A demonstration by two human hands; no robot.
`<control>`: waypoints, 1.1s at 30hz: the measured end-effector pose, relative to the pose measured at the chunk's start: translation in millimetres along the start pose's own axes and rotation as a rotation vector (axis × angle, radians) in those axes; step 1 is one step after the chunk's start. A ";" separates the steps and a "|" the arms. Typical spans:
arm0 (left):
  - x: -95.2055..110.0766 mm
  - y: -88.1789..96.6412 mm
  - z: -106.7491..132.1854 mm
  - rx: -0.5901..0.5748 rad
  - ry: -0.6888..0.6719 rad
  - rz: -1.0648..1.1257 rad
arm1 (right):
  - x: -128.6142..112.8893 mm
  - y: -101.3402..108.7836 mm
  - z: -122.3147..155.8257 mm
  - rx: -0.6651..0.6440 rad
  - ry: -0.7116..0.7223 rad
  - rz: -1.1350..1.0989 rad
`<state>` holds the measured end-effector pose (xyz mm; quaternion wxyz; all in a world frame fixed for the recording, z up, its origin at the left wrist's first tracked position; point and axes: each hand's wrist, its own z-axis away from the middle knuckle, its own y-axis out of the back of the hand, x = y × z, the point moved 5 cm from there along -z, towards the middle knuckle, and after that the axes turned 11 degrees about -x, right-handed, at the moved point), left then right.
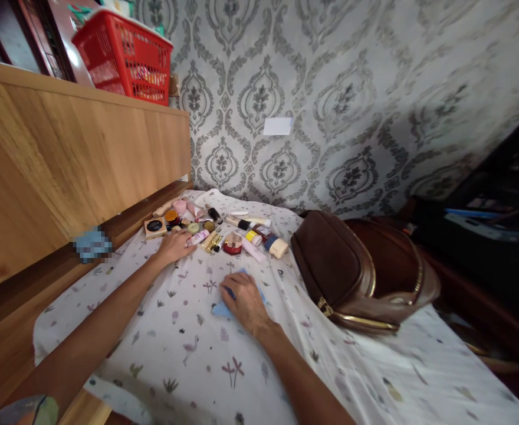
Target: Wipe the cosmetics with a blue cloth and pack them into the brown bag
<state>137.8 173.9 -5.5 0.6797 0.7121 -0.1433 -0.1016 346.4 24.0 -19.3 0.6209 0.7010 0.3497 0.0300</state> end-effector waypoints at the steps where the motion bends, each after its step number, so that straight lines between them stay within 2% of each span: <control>1: -0.1 0.1 -0.1 0.000 -0.001 -0.003 | 0.0 -0.3 -0.1 0.000 0.007 -0.007; 9: 0.9 3.3 -1.0 -0.011 -0.014 -0.004 | 0.4 0.5 -0.6 0.025 0.010 -0.024; 17: -11.9 10.3 -1.2 -0.065 -0.047 0.007 | -0.8 3.0 0.5 0.038 0.013 -0.079; 20: -6.0 14.8 2.3 -0.028 -0.044 -0.004 | -0.5 4.1 1.1 0.039 -0.013 -0.096; 23: 15.1 24.3 5.5 0.079 -0.063 -0.012 | 2.2 5.3 2.2 0.067 -0.061 -0.118; 27: 66.3 30.4 -1.6 0.155 -0.216 0.019 | 6.1 6.7 4.3 0.103 -0.120 -0.202; 30: 107.4 22.1 -17.3 0.107 -0.356 0.099 | 3.7 8.3 5.5 0.101 -0.099 -0.311; 33: 133.0 8.8 -34.4 0.032 -0.372 0.143 | 4.1 12.0 5.3 0.096 -0.062 -0.480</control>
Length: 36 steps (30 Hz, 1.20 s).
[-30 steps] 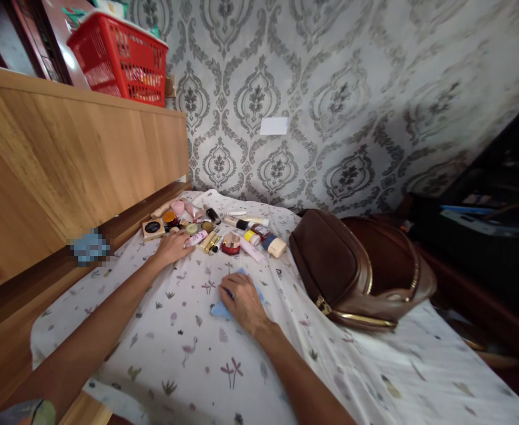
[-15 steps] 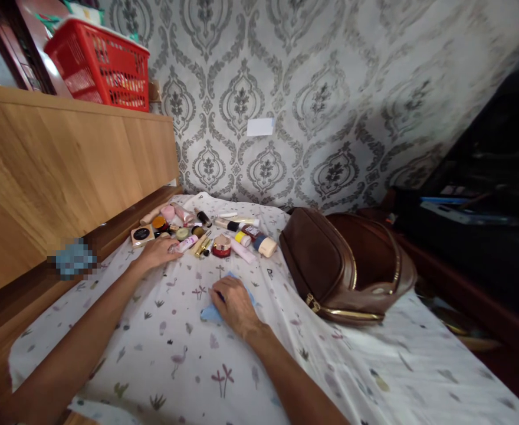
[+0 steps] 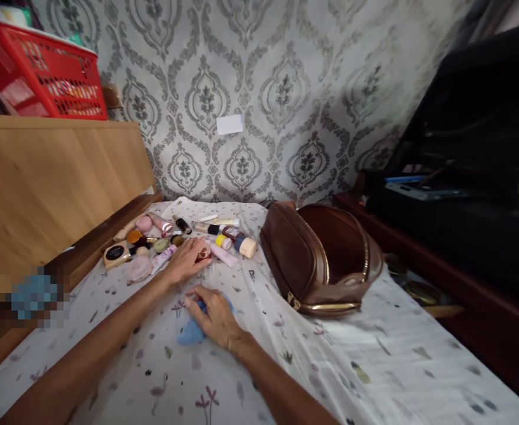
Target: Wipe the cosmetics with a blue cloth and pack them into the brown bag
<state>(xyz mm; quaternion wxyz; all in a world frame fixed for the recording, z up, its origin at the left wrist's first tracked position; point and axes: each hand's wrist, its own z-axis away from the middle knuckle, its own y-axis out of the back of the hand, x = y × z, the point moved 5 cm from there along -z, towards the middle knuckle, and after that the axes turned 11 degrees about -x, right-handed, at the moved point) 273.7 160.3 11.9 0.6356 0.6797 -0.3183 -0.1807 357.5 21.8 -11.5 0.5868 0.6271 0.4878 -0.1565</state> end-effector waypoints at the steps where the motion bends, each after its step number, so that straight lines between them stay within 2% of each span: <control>1: 2.2 -3.7 -4.9 -0.012 0.009 0.005 | 1.5 3.6 -1.0 0.006 0.009 -0.049; 4: 4.1 -7.2 -7.9 -0.035 0.020 0.020 | 17.6 27.6 -5.9 0.114 -0.014 -0.095; 7: 4.1 -2.6 2.8 -0.041 0.010 0.038 | 50.2 64.3 -10.4 0.288 -0.177 -0.002; 10: 6.4 2.4 17.9 -0.044 -0.010 0.059 | 76.1 94.4 -15.5 0.414 -0.292 0.294; 12: 8.7 5.1 27.4 -0.034 -0.027 0.090 | 90.7 104.5 -19.3 0.482 -0.369 0.435; 15: 9.9 7.7 39.8 -0.007 -0.048 0.199 | 110.2 104.7 -27.4 0.510 -0.406 0.457; 20: -0.6 3.4 55.7 0.034 -0.035 0.548 | 123.2 101.5 -31.0 0.544 -0.323 0.379; 22: -6.5 -2.5 60.6 0.036 0.000 0.766 | 116.0 100.2 -25.6 0.533 -0.311 0.385; 25: -7.4 -11.3 66.4 0.016 0.054 1.024 | 86.6 91.1 -14.7 0.501 -0.212 0.373; 28: 3.8 -10.0 70.2 0.039 0.041 1.119 | 53.0 70.8 -9.7 0.361 -0.084 0.134; 32: 27.7 2.8 72.6 0.032 -0.067 1.125 | 33.9 39.5 -13.8 0.051 -0.124 -0.590; 33: 32.8 6.8 74.1 0.031 -0.095 1.086 | 32.3 34.8 -14.0 0.007 -0.146 -0.754; 34: 36.5 10.6 76.6 0.047 -0.109 1.026 | 31.8 32.5 -13.5 -0.003 -0.164 -0.876; 36: 40.8 16.3 85.5 0.118 -0.099 0.868 | 34.5 34.2 -9.8 0.069 -0.183 -0.998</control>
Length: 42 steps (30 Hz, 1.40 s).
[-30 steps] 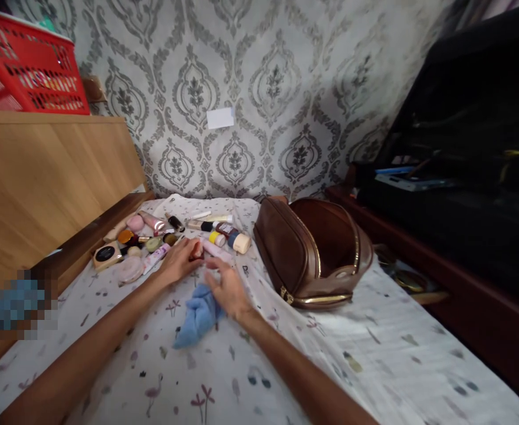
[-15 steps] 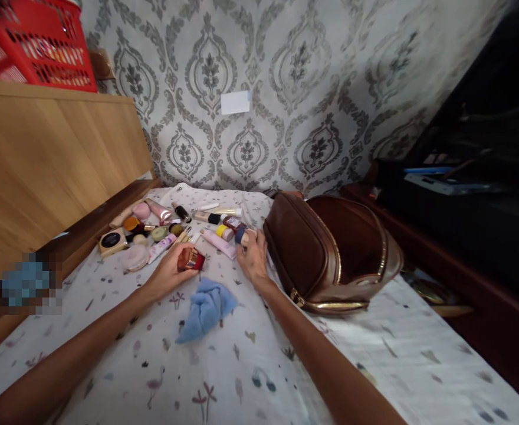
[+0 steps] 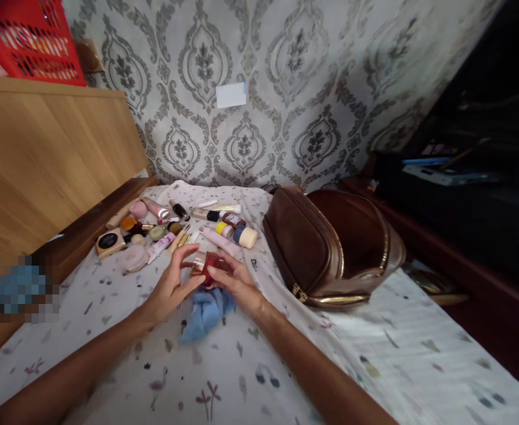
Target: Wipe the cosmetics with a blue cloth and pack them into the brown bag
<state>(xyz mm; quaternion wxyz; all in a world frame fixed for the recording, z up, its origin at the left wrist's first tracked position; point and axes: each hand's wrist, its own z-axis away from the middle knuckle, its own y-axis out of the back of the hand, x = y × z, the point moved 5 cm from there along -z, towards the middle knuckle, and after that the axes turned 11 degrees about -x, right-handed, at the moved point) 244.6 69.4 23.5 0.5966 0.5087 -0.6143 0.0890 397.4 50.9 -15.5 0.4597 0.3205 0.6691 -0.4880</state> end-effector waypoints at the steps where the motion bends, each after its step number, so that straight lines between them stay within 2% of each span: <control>1: 2.8 -0.4 6.1 0.034 -0.013 -0.088 | -0.1 3.9 2.5 0.049 0.020 -0.022; 3: 5.5 -6.9 20.7 0.056 -0.036 -0.237 | 1.1 11.9 8.3 0.129 0.055 -0.029; 8: 3.4 -41.7 45.5 -0.203 -0.112 -0.479 | 7.8 27.2 17.7 0.218 0.103 -0.037; 10: 7.6 -41.3 44.6 -0.236 -0.130 -0.540 | 8.9 30.0 18.6 0.234 0.115 -0.025; 11: 12.0 -35.9 41.6 -0.207 -0.131 -0.551 | 8.7 30.6 18.8 0.241 0.121 -0.018; 15: 38.6 -5.3 21.2 0.043 -0.134 -0.536 | 5.1 28.9 19.5 0.237 0.141 0.094; 18: 48.5 -5.8 3.9 0.037 -0.167 -0.569 | 1.9 22.2 20.0 0.153 0.157 0.259; 21: 35.4 -11.4 -10.1 0.036 -0.072 -0.578 | 1.8 13.8 21.7 0.051 0.163 0.386; 23: 17.3 -9.2 -16.0 0.073 0.045 -0.484 | 1.4 8.3 23.7 0.005 0.175 0.470; 26: -12.3 -2.6 -19.7 0.082 0.191 -0.233 | 0.4 -1.2 26.8 -0.081 0.196 0.548; 30: -36.5 -0.1 -19.6 0.023 0.249 0.103 | 3.5 -7.0 27.4 -0.169 0.119 0.434; 32: -42.3 -3.1 -18.8 -0.018 0.262 0.226 | 3.9 -4.6 26.5 -0.144 0.091 0.328; 36: -47.6 -9.9 -14.9 -0.020 0.286 0.415 | 0.6 3.2 24.3 -0.057 0.122 0.121; 40: -39.8 -23.7 -12.3 -0.223 0.206 0.617 | -0.2 7.7 23.0 -0.001 0.149 0.121; 42: -35.6 -26.1 -12.1 -0.272 0.176 0.660 | 1.6 9.1 22.8 0.019 0.156 0.166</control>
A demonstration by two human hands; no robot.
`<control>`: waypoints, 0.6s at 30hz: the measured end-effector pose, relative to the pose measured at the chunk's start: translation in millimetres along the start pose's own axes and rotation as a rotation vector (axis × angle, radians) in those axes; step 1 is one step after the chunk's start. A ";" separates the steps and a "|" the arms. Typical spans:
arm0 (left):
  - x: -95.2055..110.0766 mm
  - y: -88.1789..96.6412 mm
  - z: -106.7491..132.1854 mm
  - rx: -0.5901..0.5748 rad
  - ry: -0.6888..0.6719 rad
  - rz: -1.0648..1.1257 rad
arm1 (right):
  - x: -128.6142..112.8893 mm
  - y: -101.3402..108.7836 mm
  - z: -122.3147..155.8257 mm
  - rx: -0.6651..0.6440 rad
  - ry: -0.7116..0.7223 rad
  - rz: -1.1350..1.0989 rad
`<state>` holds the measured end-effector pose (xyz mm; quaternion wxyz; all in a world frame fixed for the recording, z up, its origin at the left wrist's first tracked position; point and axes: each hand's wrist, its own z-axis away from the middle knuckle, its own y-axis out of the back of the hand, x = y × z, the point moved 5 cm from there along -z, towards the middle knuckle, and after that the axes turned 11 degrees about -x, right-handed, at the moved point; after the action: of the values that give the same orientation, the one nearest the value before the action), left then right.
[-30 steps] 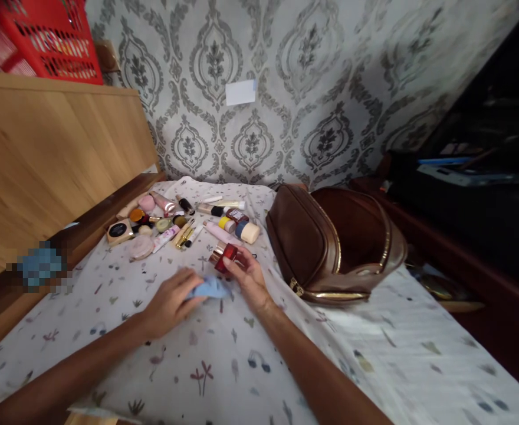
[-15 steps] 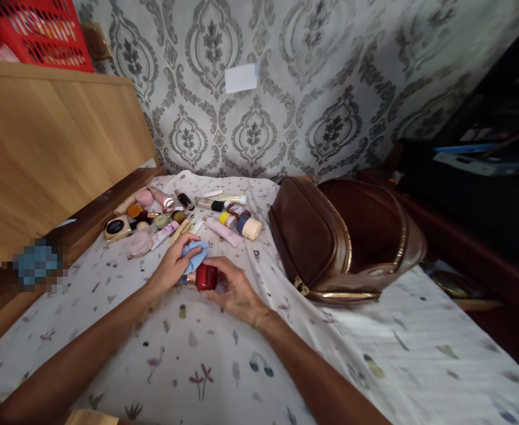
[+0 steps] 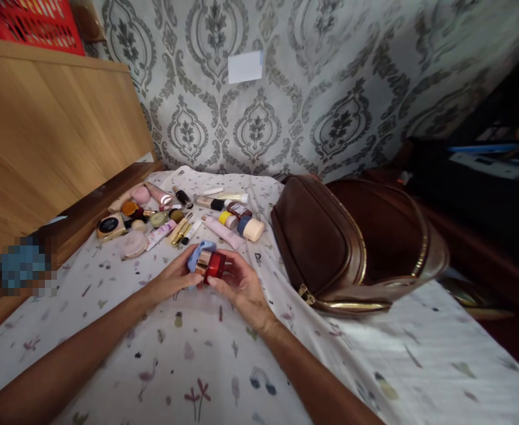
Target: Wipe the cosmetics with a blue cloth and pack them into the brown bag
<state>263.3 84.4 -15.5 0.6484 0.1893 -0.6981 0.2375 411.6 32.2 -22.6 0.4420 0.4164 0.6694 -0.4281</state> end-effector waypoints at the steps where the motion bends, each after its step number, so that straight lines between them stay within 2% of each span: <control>1: 0.6 -0.5 -0.3 -0.004 0.004 0.015 | 1.2 0.6 0.2 0.011 0.006 0.029; 7: -0.9 3.2 -4.0 0.020 0.079 0.075 | 5.2 4.4 4.8 0.066 0.096 0.256; 11: -2.2 3.2 -4.6 0.034 0.098 0.055 | 3.1 7.8 10.4 0.148 0.154 0.468; 18: -5.1 0.0 -1.3 0.076 0.150 -0.082 | 4.5 14.6 6.7 0.293 0.174 0.385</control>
<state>264.8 84.9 -20.6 0.7005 0.2237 -0.6297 0.2504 425.8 30.9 -31.5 0.3912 0.6310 0.5440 -0.3909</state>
